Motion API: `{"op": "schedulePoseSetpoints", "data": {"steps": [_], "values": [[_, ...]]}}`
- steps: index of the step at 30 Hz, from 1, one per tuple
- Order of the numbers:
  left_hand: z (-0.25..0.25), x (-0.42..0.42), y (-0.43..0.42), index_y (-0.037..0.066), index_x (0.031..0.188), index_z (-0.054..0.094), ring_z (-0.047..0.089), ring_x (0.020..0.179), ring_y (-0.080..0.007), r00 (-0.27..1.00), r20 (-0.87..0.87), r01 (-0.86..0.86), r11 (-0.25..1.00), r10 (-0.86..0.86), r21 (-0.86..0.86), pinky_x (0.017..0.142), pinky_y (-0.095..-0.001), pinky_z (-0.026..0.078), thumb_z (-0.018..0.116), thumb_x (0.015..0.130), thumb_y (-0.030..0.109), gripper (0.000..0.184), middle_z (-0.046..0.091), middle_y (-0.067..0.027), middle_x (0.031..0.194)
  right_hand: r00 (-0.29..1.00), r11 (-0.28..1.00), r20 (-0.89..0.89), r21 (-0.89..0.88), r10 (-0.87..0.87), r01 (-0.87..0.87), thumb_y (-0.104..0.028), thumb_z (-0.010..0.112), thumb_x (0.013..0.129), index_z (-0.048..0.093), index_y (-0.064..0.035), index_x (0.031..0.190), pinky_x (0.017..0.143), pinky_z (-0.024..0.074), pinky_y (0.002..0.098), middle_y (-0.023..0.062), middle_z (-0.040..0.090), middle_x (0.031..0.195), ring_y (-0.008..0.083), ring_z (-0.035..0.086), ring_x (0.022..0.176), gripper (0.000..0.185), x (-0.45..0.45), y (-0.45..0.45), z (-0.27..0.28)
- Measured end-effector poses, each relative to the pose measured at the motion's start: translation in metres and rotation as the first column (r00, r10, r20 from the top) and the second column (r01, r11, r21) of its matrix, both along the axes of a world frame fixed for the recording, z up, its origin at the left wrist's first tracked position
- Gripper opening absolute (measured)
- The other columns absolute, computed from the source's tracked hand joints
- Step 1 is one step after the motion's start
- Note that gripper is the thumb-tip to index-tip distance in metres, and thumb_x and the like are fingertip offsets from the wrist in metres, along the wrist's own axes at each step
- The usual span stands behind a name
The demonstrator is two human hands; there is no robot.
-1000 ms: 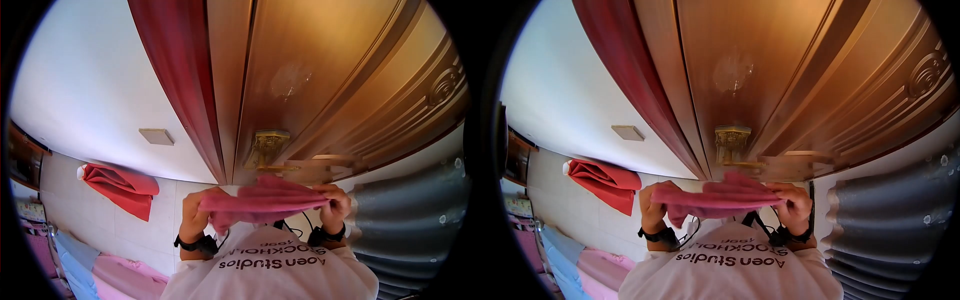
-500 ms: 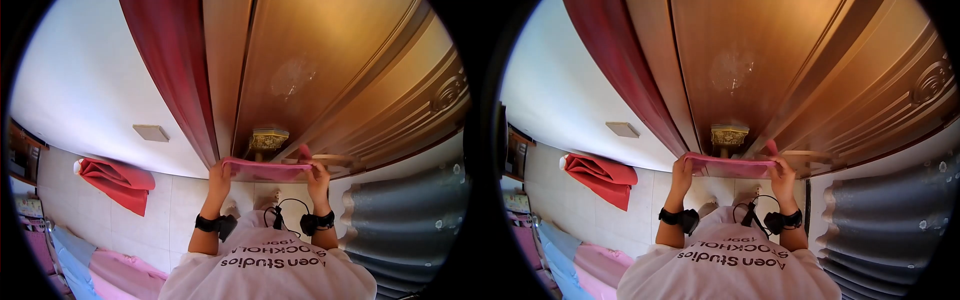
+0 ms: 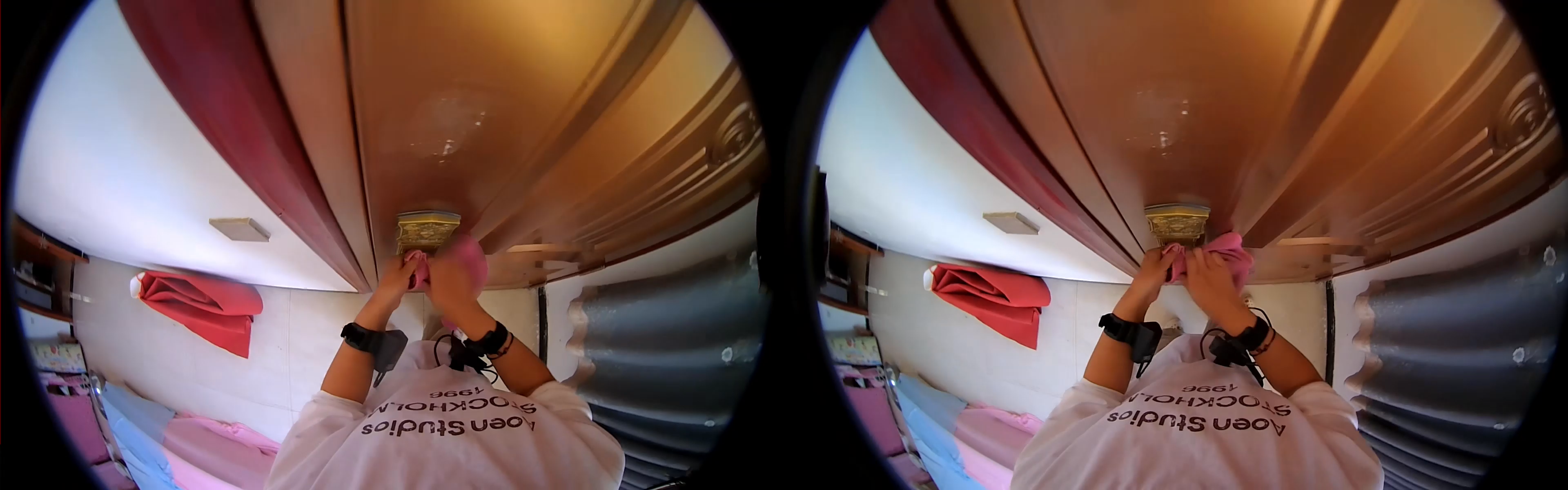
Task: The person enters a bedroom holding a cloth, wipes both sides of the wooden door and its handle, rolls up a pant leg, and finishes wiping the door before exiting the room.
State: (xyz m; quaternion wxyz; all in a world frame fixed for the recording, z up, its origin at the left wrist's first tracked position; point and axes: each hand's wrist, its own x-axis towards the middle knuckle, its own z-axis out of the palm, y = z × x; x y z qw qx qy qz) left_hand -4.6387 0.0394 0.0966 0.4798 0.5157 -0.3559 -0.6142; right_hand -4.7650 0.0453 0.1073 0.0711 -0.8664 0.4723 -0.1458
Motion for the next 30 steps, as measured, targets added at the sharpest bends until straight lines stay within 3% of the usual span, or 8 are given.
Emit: {"op": "schedulePoseSetpoints", "data": {"steps": [4,11,13,17,21,25,27,30], "values": [[-0.018,0.016,-0.011,-0.002,0.082,0.056,0.055,0.06,-0.0249,0.745,0.667,0.204,0.944,0.021,-0.257,0.052,-0.0299,0.041,0.051,0.075,0.016,0.02,0.056,-0.0178,0.067,1.0,0.964,0.011,-0.266,-0.005,0.008,-0.018,0.055,0.064,0.046,0.0022,0.094,0.068,0.0347,0.0314,0.012,0.047,0.09,0.0233,0.046,0.077,0.037,0.004,0.002,-0.002],[0.023,0.0,0.033,0.0,0.088,0.057,0.055,0.068,-0.0314,0.517,0.846,0.228,0.932,0.13,-0.283,0.056,-0.0316,0.044,0.054,0.069,0.006,0.02,0.055,-0.0189,0.086,0.998,0.906,0.058,-0.424,0.036,-0.008,-0.021,0.054,0.069,0.051,-0.0033,0.09,0.07,0.0356,0.0303,0.0092,0.05,0.092,0.0211,0.047,0.083,0.028,-0.04,0.002,-0.018],[0.012,0.014,0.044,0.001,0.097,0.055,0.057,0.079,-0.0243,0.814,0.568,0.15,0.899,0.124,-0.411,0.062,-0.0274,0.045,0.054,0.07,0.001,0.028,0.052,-0.0158,0.101,0.997,0.91,0.077,-0.413,0.005,0.028,-0.021,0.054,0.07,0.052,-0.0038,0.089,0.071,0.0359,0.0301,0.0088,0.051,0.093,0.021,0.048,0.085,0.026,-0.049,0.005,-0.021],[0.031,0.05,0.065,-0.008,0.098,0.052,0.055,0.084,-0.0187,0.997,0.076,0.005,0.995,0.002,-0.103,0.076,-0.029,0.044,0.044,0.08,0.008,0.025,0.057,-0.0133,0.09,0.848,0.983,0.522,-0.084,-0.096,0.163,-0.011,0.06,0.066,0.053,-0.0025,0.083,0.069,0.0394,0.0329,0.01,0.052,0.094,0.0248,0.05,0.082,0.02,-0.06,0.01,-0.004],[0.032,0.064,0.074,-0.012,0.089,0.053,0.054,0.086,-0.0229,0.996,-0.032,-0.084,0.991,0.081,-0.107,0.078,-0.0348,0.044,0.041,0.083,0.012,0.027,0.056,-0.0166,0.089,0.747,0.963,0.661,-0.156,-0.065,0.222,-0.009,0.062,0.064,0.055,-0.0033,0.077,0.064,0.042,0.0313,0.0089,0.052,0.093,0.0246,0.051,0.074,0.016,-0.05,0.015,0.012],[0.037,0.061,0.06,-0.009,0.092,0.053,0.055,0.084,-0.0222,0.988,-0.071,-0.146,0.97,0.134,-0.193,0.08,-0.0362,0.043,0.04,0.084,0.014,0.027,0.057,-0.0142,0.09,0.792,0.977,0.611,-0.17,-0.001,0.132,-0.008,0.061,0.062,0.055,-0.0058,0.08,0.067,0.04,0.0322,0.0055,0.052,0.093,0.0233,0.05,0.076,0.02,-0.023,0.015,0.016],[0.032,0.058,0.054,-0.007,0.092,0.054,0.055,0.082,-0.022,0.995,-0.039,-0.1,0.969,0.093,-0.226,0.078,-0.0357,0.043,0.041,0.084,0.016,0.028,0.057,-0.0132,0.089,0.945,0.955,0.326,-0.29,0.033,0.067,-0.007,0.059,0.062,0.054,-0.0073,0.084,0.07,0.0376,0.0332,0.0058,0.051,0.093,0.023,0.048,0.077,0.022,-0.025,0.006,-0.012],[0.024,0.052,0.052,-0.007,0.094,0.053,0.056,0.079,-0.0216,0.998,-0.061,-0.002,0.985,-0.009,-0.173,0.073,-0.0332,0.044,0.041,0.085,0.019,0.03,0.058,-0.0133,0.088,0.913,0.95,0.407,-0.278,-0.02,0.145,-0.005,0.057,0.063,0.053,-0.0077,0.084,0.07,0.0368,0.0335,0.0061,0.05,0.094,0.0228,0.047,0.077,0.022,-0.052,0.009,-0.022]]}}
